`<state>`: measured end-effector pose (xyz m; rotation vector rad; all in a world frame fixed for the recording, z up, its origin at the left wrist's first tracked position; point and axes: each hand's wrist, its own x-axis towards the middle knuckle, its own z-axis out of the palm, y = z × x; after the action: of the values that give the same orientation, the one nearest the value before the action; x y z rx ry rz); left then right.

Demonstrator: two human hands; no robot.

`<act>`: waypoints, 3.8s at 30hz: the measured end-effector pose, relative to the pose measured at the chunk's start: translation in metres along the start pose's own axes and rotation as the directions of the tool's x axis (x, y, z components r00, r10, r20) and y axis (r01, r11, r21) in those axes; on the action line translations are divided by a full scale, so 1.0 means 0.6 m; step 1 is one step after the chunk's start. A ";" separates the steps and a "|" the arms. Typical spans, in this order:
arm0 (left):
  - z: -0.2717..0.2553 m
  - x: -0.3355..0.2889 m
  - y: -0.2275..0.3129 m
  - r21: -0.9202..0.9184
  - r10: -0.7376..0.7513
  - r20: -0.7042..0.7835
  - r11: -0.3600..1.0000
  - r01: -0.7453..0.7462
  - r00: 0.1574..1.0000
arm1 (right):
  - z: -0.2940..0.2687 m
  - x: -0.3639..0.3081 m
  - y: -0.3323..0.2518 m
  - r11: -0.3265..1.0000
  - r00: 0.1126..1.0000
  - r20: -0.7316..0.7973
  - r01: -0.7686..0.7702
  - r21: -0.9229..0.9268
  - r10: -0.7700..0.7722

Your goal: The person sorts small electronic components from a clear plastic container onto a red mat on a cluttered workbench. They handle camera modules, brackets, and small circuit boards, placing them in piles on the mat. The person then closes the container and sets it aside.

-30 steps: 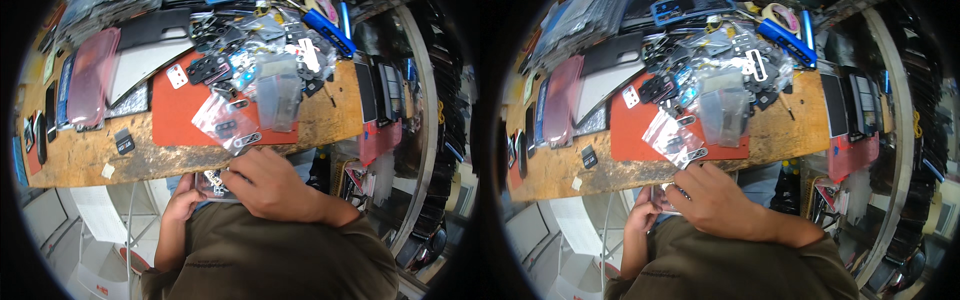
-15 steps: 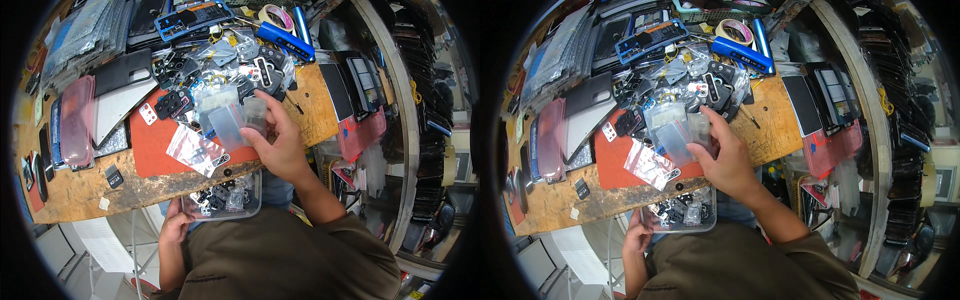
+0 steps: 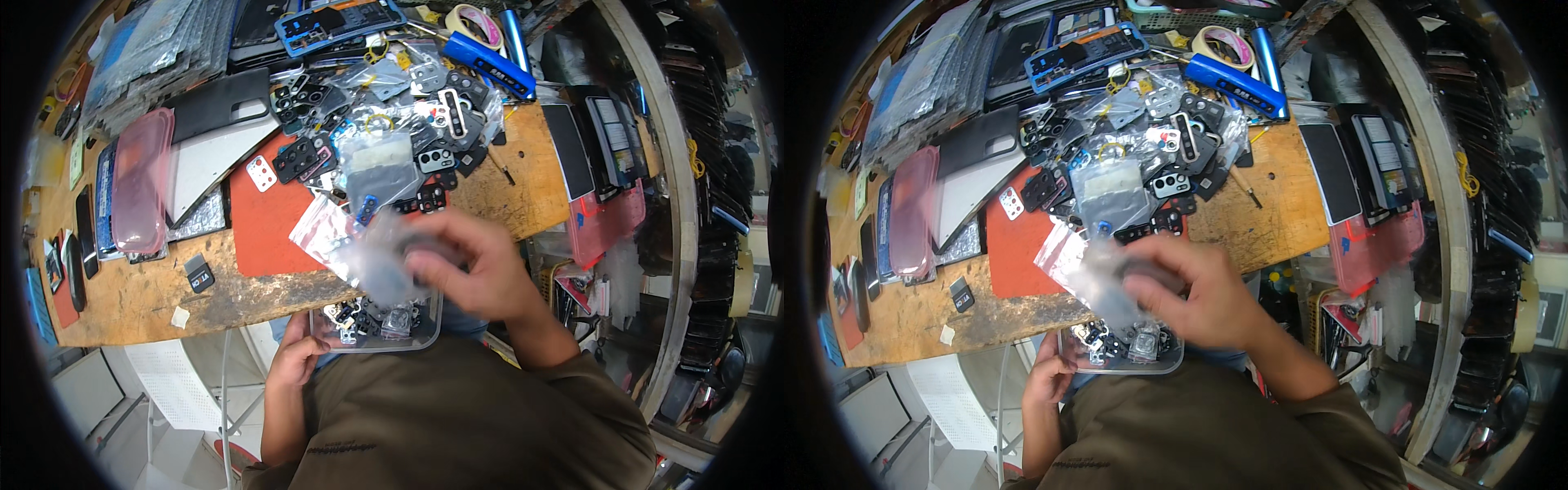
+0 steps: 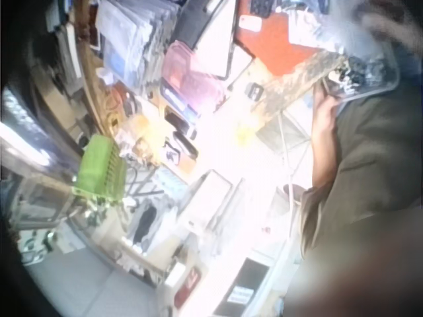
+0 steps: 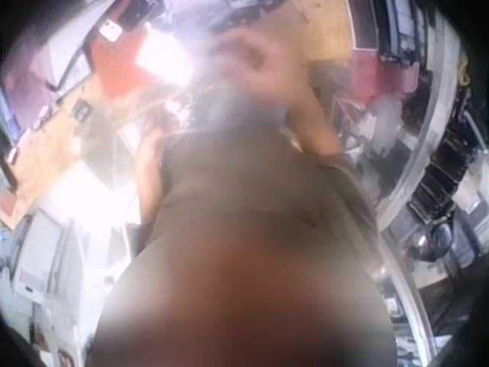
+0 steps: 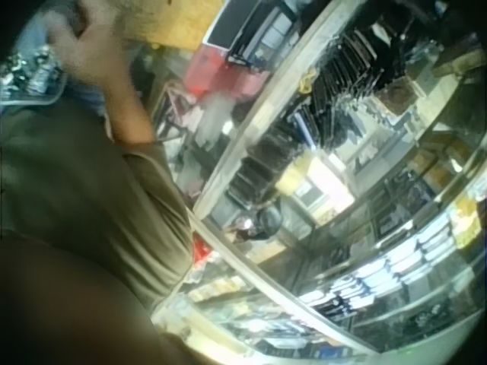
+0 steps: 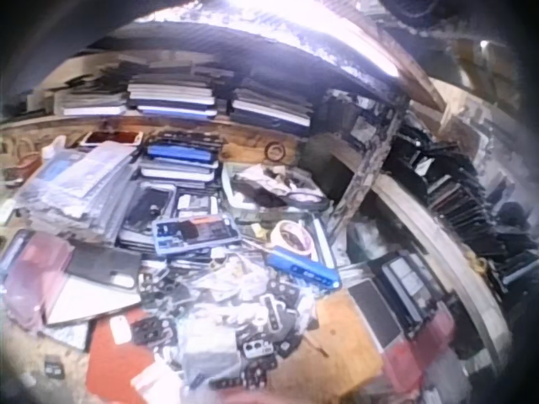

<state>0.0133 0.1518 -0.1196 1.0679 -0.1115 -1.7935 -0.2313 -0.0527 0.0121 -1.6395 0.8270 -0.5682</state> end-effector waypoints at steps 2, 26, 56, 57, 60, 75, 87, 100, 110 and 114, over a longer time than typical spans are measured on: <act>-0.001 -0.001 0.002 0.017 -0.006 -0.005 1.000 0.006 1.000 | 0.017 -0.013 -0.007 0.988 0.986 0.159 0.068 -0.136 -0.046; 0.008 -0.008 0.003 -0.033 0.040 0.038 0.999 -0.038 0.998 | 0.046 -0.004 0.023 0.735 0.855 0.221 0.517 -0.439 -0.470; 0.016 0.012 -0.007 -0.042 0.012 0.073 0.999 -0.009 0.997 | 0.077 -0.060 0.042 0.554 0.893 0.117 0.368 -0.747 -0.435; 0.015 0.011 -0.005 -0.005 0.002 0.067 1.000 -0.001 0.998 | 0.078 -0.058 0.043 0.561 0.892 0.130 0.380 -0.736 -0.433; 0.011 0.005 -0.001 0.000 -0.007 0.059 1.000 0.007 0.998 | 0.086 -0.065 0.039 0.607 0.889 0.165 0.417 -0.676 -0.427; -0.006 0.008 -0.013 -0.033 0.015 0.055 0.999 -0.014 0.998 | 0.068 0.014 0.052 0.603 0.853 -0.038 0.336 -0.724 -0.520; 0.002 0.010 -0.015 -0.015 0.003 0.056 1.000 -0.002 0.998 | 0.102 0.090 0.030 0.818 0.927 -0.164 0.203 -0.538 -0.337; 0.019 0.011 0.006 -0.006 0.011 0.045 1.000 -0.011 0.999 | 0.044 0.052 0.037 0.974 0.955 -0.239 0.204 0.094 -0.177; -0.007 0.010 -0.005 -0.027 -0.020 0.055 0.999 0.022 0.998 | 0.028 -0.110 0.058 0.512 0.779 0.449 0.627 -0.588 -0.439; 0.006 0.012 -0.004 -0.055 0.015 0.078 0.998 -0.010 0.997 | 0.021 -0.124 0.072 0.603 0.828 0.431 0.557 -0.571 -0.357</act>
<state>0.0083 0.1461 -0.1228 0.9567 -0.1165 -1.8176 -0.2784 0.0088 -0.0280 -2.6046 0.3846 -0.3780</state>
